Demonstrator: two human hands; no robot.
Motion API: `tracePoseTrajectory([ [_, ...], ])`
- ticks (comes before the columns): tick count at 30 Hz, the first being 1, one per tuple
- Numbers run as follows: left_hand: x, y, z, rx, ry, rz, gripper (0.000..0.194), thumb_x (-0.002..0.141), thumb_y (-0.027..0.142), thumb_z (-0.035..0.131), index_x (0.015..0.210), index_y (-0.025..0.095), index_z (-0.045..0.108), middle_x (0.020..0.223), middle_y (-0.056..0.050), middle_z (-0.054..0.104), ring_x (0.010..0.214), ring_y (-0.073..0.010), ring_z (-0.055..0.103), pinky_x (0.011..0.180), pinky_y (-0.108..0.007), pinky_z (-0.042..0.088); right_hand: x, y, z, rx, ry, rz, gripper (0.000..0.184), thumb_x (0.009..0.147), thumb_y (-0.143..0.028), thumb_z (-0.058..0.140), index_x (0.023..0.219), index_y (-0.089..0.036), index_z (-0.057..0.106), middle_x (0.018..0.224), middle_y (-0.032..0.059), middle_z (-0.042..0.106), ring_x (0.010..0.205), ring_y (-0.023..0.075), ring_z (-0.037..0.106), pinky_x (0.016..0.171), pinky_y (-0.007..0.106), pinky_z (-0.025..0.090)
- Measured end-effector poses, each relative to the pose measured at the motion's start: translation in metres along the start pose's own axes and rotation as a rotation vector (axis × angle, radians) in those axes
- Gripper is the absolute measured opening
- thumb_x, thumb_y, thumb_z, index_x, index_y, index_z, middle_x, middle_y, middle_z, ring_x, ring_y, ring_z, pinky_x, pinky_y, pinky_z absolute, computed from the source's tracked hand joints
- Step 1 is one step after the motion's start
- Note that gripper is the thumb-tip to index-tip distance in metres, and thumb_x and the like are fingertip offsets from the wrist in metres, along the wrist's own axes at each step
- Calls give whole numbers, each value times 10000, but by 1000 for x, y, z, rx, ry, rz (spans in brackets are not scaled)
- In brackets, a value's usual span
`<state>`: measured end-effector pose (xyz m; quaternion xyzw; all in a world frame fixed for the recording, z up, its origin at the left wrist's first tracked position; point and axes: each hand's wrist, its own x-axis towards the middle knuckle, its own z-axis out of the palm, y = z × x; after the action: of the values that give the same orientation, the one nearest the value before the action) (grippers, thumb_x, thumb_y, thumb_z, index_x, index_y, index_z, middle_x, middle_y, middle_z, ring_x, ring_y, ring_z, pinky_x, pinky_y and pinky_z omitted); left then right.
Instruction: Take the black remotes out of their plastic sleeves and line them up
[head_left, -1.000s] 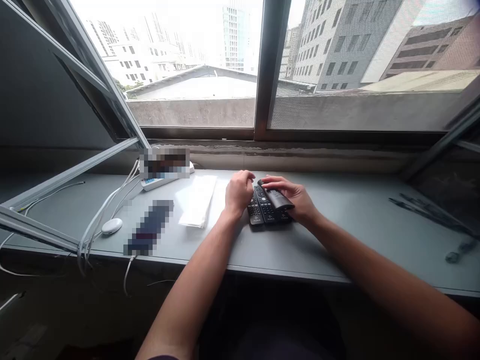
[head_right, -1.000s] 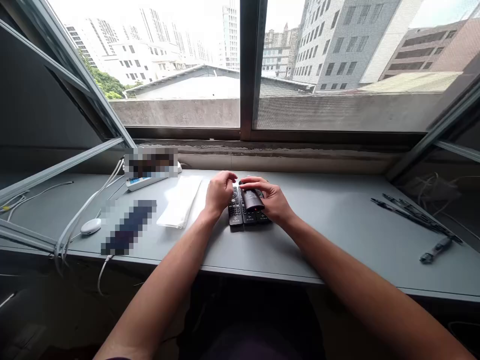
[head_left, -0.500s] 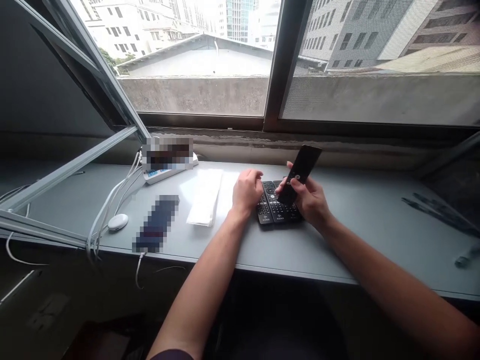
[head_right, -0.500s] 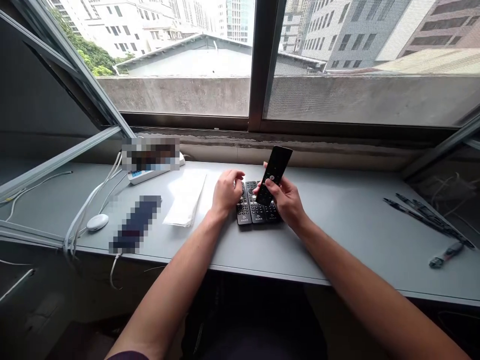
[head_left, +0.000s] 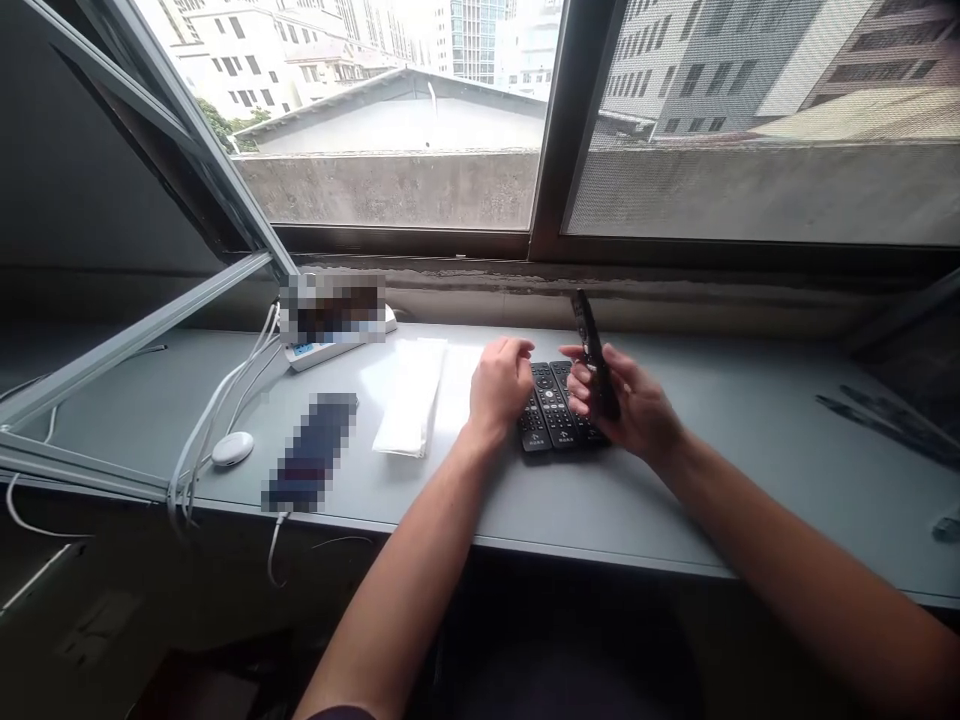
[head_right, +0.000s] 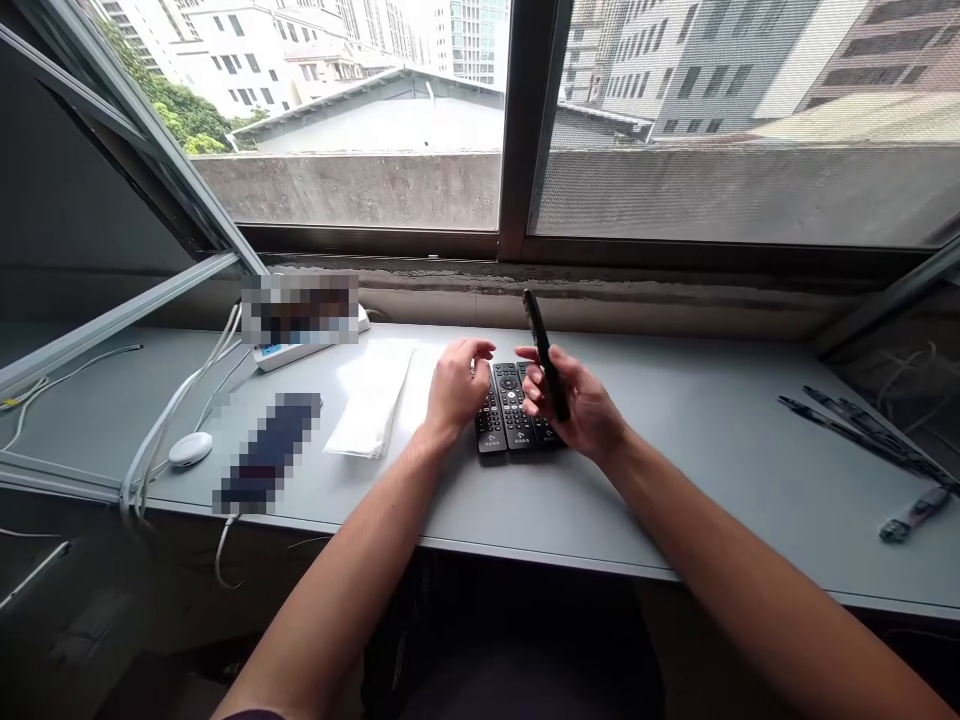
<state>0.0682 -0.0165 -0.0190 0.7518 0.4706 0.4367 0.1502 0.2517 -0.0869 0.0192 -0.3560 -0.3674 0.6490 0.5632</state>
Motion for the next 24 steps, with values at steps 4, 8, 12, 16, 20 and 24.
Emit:
tracePoseTrajectory([
  [4,0,1,-1,-2,-2,4,258,1037,80,519,1096,203,738,1130,-106,778,1095,-246,703,1022,-397,547,0,-2,-2,-24,21,6,172,1047,-389,688,1105,-243,758,1032,73,747,795,208,693,507,271,541],
  [8,0,0,-1,-23,19,25,259,1020,57,527,1075,203,734,1104,-95,785,1064,-236,709,1008,-395,556,2,-3,-6,-12,-25,78,390,1108,-553,551,1006,-225,734,930,78,738,544,145,513,399,262,419],
  [12,-1,-2,-2,-16,30,29,276,1001,40,534,1070,218,733,1092,-77,790,1053,-233,715,993,-400,568,2,-2,-7,102,-78,93,296,1071,-505,642,1074,-230,752,899,37,675,587,136,518,454,258,479],
  [16,-1,-6,-4,-19,44,8,268,991,35,540,1054,204,738,1093,-87,797,1042,-238,722,983,-413,573,4,5,-10,28,-32,-17,157,964,-343,804,1087,-251,771,1024,29,709,775,151,650,606,261,585],
  [20,-1,-10,-5,-38,44,-13,273,983,36,541,1059,197,747,1102,-94,806,1044,-236,736,976,-408,582,8,13,-16,-173,9,-137,296,898,-365,905,1145,-283,764,1089,28,773,935,206,744,842,358,653],
  [24,-1,-15,-5,-71,54,-50,269,975,49,547,1068,187,758,1124,-99,814,1060,-237,749,994,-409,590,10,18,-19,-400,-31,-424,381,857,-394,957,1173,-285,773,1181,53,819,1208,293,755,1163,526,556],
])
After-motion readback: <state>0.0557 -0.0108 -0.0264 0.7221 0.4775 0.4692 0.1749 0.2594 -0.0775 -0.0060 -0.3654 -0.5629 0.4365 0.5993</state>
